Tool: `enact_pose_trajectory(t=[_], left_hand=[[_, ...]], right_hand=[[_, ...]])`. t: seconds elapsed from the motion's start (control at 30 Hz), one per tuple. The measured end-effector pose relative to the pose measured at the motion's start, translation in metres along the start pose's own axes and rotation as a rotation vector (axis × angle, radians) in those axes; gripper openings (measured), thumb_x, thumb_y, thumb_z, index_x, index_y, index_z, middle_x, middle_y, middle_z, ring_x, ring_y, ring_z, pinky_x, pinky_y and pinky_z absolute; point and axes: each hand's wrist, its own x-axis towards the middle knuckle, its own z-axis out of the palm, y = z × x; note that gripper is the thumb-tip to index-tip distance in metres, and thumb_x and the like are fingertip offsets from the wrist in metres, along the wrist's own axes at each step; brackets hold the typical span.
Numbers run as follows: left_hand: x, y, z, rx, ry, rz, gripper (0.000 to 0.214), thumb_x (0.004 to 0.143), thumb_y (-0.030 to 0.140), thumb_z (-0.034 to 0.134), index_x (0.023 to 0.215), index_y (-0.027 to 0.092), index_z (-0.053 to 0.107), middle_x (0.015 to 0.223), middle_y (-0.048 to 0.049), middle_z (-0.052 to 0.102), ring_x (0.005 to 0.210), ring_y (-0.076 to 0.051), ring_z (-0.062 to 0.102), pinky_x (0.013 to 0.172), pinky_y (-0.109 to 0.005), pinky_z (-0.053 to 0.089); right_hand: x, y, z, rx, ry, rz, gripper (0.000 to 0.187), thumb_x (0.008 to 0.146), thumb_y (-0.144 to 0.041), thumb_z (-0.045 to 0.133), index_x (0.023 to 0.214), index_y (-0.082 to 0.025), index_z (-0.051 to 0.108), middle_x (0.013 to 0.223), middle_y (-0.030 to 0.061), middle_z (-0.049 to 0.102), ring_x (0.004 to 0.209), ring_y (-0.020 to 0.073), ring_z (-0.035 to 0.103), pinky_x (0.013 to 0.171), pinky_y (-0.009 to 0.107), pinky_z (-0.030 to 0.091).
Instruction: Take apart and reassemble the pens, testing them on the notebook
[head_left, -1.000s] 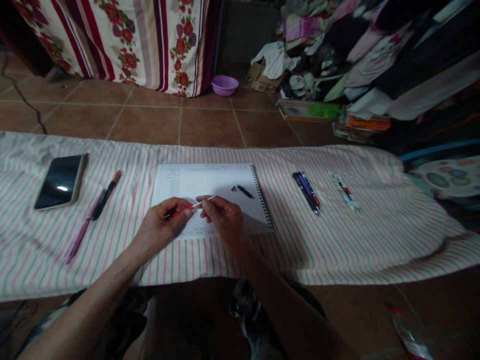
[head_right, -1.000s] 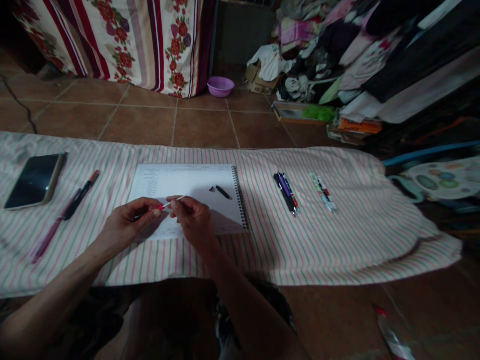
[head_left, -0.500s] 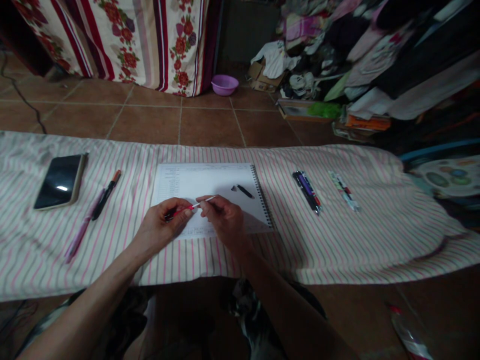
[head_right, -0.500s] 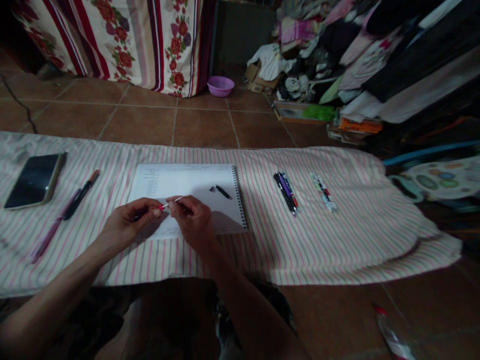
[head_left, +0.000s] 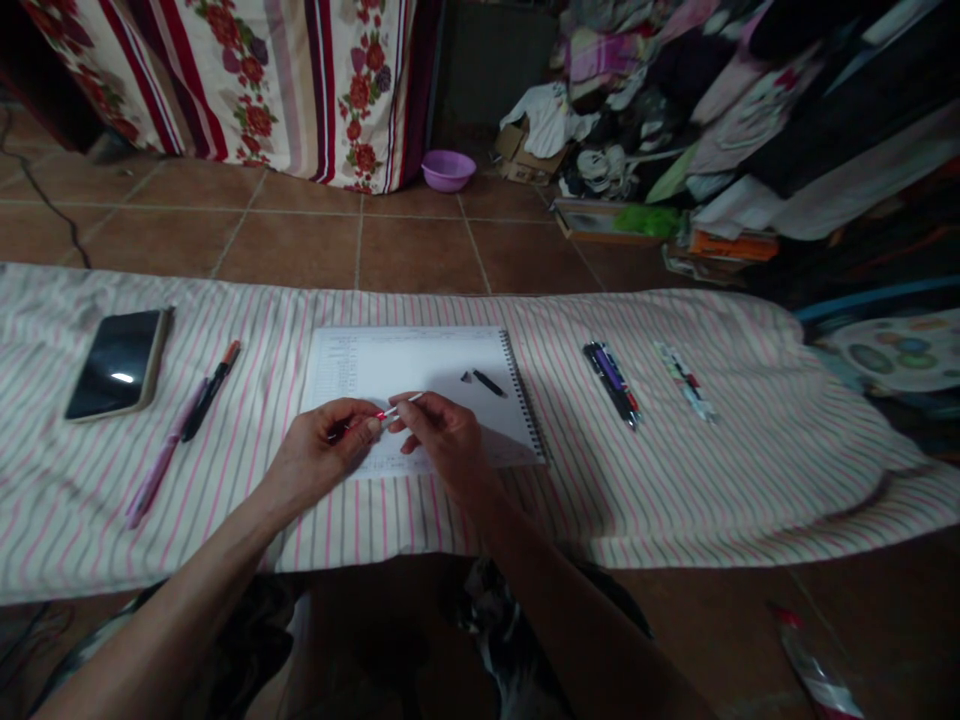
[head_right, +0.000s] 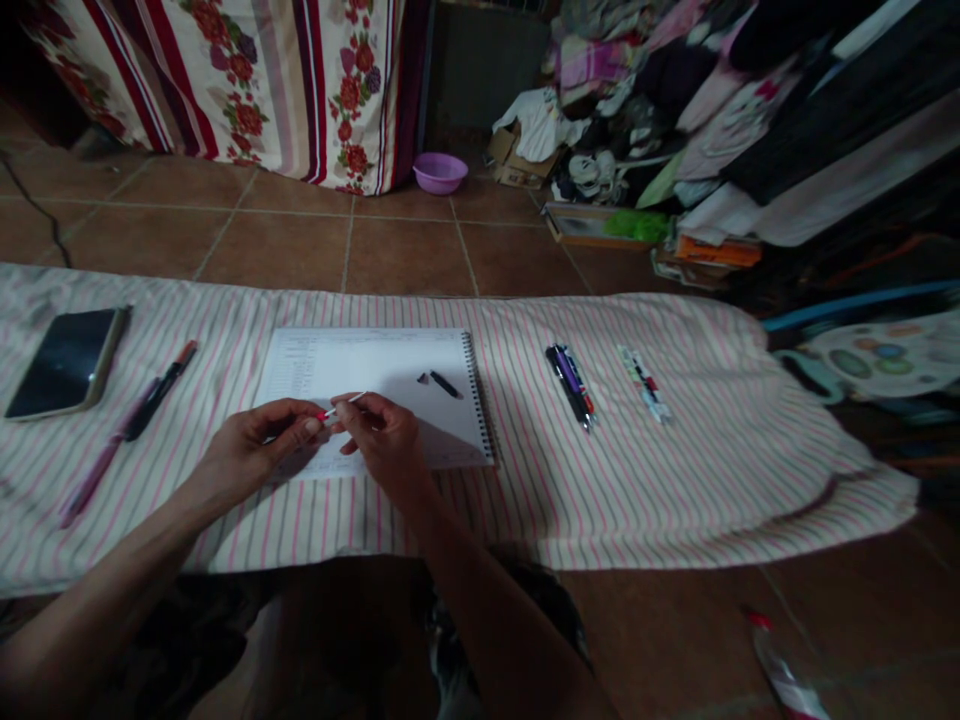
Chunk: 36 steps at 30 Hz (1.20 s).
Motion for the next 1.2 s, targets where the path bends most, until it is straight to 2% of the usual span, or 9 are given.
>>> enact_pose_trajectory(t=[0.1,0.3,0.47,0.63,0.83,0.93,1.07,1.2], left_hand=[[0.000,0.000,0.000,-0.007,0.008,-0.010,0.032,0.073,0.043,0.060,0.086,0.014,0.064,0.064,-0.0025,0.065,0.058,-0.014,0.059,0.054,-0.024,0.047],[0.000,0.001,0.000,0.024,0.012,-0.015,0.031,0.075,0.043,0.057,0.088,0.015,0.064,0.051,0.0018,0.057,0.046,-0.011,0.053,0.044,-0.022,0.043],[0.000,0.008,-0.003,0.098,-0.027,0.018,0.029,0.077,0.044,0.055,0.089,0.018,0.059,0.069,-0.0008,0.066,0.047,-0.010,0.055,0.047,-0.023,0.044],[0.001,0.014,-0.004,0.271,-0.058,0.069,0.027,0.079,0.045,0.053,0.084,0.020,0.059,0.070,0.0010,0.065,0.048,-0.010,0.054,0.049,-0.022,0.041],[-0.001,0.017,-0.009,0.453,-0.039,0.236,0.022,0.078,0.030,0.053,0.094,0.021,0.064,0.084,-0.0019,0.061,0.062,-0.011,0.055,0.058,-0.023,0.043],[-0.005,0.019,-0.012,0.476,-0.067,0.243,0.026,0.077,0.025,0.051,0.101,0.021,0.062,0.083,-0.0015,0.061,0.064,-0.012,0.056,0.060,-0.023,0.043],[-0.009,0.024,-0.012,0.523,-0.053,0.185,0.020,0.077,0.027,0.051,0.093,0.019,0.061,0.070,0.0008,0.061,0.057,-0.013,0.056,0.056,-0.024,0.042],[-0.012,0.027,-0.011,0.581,-0.018,0.265,0.020,0.081,0.031,0.049,0.092,0.019,0.061,0.076,-0.0013,0.062,0.062,-0.013,0.058,0.059,-0.024,0.043]], right_hand=[[0.000,-0.001,0.001,0.070,-0.036,0.048,0.019,0.072,-0.036,0.062,0.079,-0.019,0.065,0.072,0.0006,0.066,0.065,0.0111,0.062,0.043,0.017,0.046],[-0.002,-0.001,0.003,0.119,-0.062,0.102,0.018,0.071,-0.034,0.063,0.082,-0.019,0.065,0.073,0.0005,0.067,0.068,0.0118,0.064,0.044,0.017,0.047],[-0.003,-0.004,0.005,0.158,-0.056,0.164,0.016,0.070,-0.033,0.064,0.077,-0.019,0.065,0.080,0.0010,0.067,0.069,0.0110,0.064,0.049,0.018,0.050],[-0.003,-0.003,0.004,0.251,-0.003,0.222,0.018,0.070,-0.035,0.065,0.075,-0.017,0.064,0.077,0.0013,0.067,0.068,0.0113,0.064,0.055,0.021,0.052],[-0.002,-0.005,0.002,0.358,0.018,0.275,0.018,0.070,-0.032,0.066,0.077,-0.015,0.062,0.072,0.0010,0.067,0.065,0.0105,0.065,0.059,0.021,0.053],[-0.002,-0.008,0.003,0.392,0.022,0.288,0.017,0.071,-0.031,0.064,0.077,-0.015,0.061,0.071,0.0014,0.067,0.064,0.0112,0.066,0.058,0.021,0.053],[-0.002,-0.009,0.004,0.400,0.016,0.293,0.016,0.072,-0.030,0.063,0.075,-0.015,0.061,0.071,0.0019,0.067,0.065,0.0123,0.066,0.059,0.022,0.053],[-0.003,-0.009,0.003,0.423,0.033,0.301,0.019,0.072,-0.031,0.064,0.078,-0.014,0.060,0.069,0.0015,0.066,0.064,0.0128,0.066,0.062,0.025,0.053]])
